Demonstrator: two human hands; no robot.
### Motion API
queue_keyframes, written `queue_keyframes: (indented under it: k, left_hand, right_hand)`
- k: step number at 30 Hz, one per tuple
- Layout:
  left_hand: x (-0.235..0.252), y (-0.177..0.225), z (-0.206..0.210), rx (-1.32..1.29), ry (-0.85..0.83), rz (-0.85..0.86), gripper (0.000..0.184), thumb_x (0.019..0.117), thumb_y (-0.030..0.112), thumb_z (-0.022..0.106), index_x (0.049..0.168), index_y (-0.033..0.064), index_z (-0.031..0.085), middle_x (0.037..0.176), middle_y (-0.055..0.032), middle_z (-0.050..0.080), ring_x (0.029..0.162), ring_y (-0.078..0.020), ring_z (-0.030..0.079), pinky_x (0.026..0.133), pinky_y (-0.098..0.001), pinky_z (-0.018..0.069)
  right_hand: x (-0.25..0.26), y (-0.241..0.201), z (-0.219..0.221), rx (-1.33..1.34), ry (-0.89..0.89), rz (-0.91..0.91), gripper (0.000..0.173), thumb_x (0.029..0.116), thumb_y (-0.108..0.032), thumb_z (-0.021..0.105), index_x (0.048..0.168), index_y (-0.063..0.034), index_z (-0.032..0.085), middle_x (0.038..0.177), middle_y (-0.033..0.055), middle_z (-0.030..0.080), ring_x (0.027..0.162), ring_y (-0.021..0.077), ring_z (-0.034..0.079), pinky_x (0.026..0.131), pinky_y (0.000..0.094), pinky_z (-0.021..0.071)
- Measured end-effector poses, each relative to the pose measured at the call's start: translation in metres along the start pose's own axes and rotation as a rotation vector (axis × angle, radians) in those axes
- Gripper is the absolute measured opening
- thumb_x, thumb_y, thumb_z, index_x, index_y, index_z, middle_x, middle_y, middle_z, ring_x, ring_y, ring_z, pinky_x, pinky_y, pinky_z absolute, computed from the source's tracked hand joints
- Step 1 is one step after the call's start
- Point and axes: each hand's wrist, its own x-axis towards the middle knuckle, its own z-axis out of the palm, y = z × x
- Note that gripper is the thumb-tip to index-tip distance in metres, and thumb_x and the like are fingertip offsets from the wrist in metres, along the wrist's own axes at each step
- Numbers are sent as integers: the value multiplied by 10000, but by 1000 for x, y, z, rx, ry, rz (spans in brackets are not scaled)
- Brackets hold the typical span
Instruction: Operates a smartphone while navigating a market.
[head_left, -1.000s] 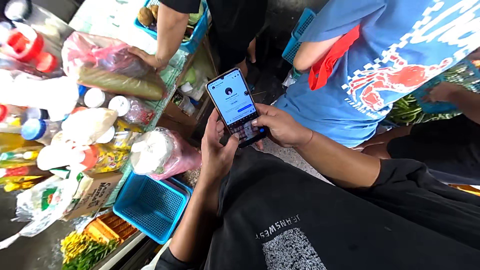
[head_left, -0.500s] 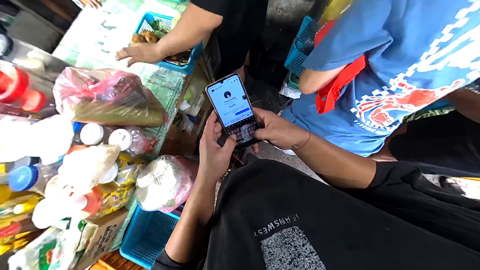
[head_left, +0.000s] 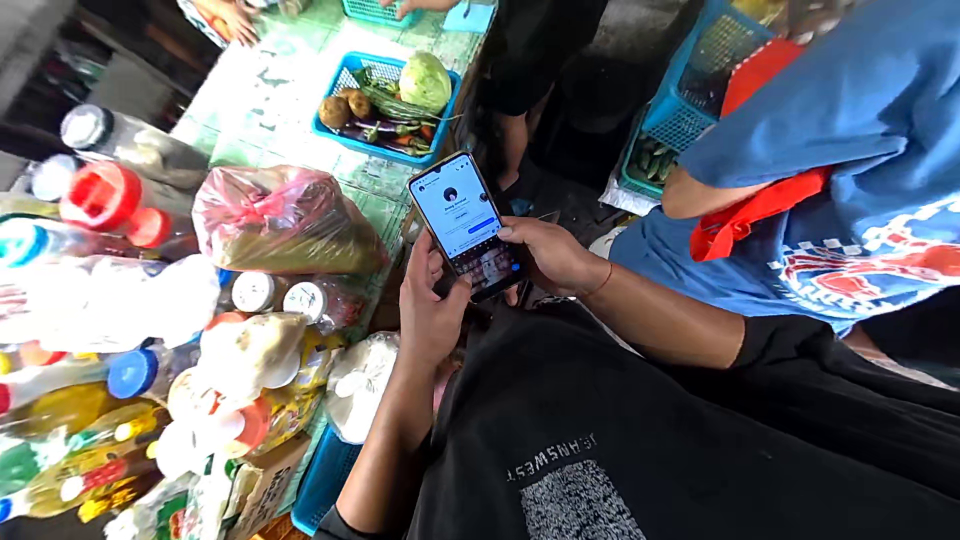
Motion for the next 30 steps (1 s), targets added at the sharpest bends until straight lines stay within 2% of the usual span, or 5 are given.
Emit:
queue_keyframes:
  k: [17, 20, 23, 27, 30]
  left_hand:
    - [76, -19, -58, 93, 265, 45, 778, 875, 159, 664, 1516, -98, 306, 1309, -129, 640, 1115, -127, 677, 936, -291, 592]
    - [111, -3, -83, 378, 373, 166, 547, 951, 181, 634, 1375, -132, 485, 1213, -169, 671, 1045, -149, 689, 914, -315, 589]
    - [119, 36, -87, 406, 609, 360, 114, 948, 85, 625, 1023, 14, 674, 988, -5, 702, 905, -78, 685, 821, -283, 600]
    - [117, 92, -67, 381, 393, 569, 129, 1020, 194, 606, 1037, 129, 716, 1036, 13, 721, 989, -115, 691, 869, -305, 601]
    - [114, 124, -50, 474, 395, 771, 206, 978, 242, 650, 820, 122, 593, 787, -34, 632, 775, -166, 629, 780, -348, 554]
  right_hand:
    - [141, -48, -1, -88, -394, 28, 444, 979, -122, 478, 1421, -78, 495, 1142, 130, 651, 891, 225, 677, 643, 399, 592]
    - [185, -66, -11, -30, -385, -4, 443, 985, -147, 466, 1421, -78, 488, 1100, 118, 656, 876, 213, 676, 659, 387, 589]
    - [236, -73, -11, -93, -373, 18, 431, 980, -169, 522, 1407, -114, 518, 1079, 94, 670, 868, 176, 674, 684, 351, 589]
    - [288, -79, 0, -133, -407, 29, 420, 993, -186, 498, 1410, -140, 513, 1069, 85, 695, 824, 183, 700, 627, 348, 602]
    - [315, -74, 19, -118, -455, 78, 414, 952, -197, 494, 1362, -144, 525, 1045, 87, 713, 781, 200, 715, 562, 361, 602]
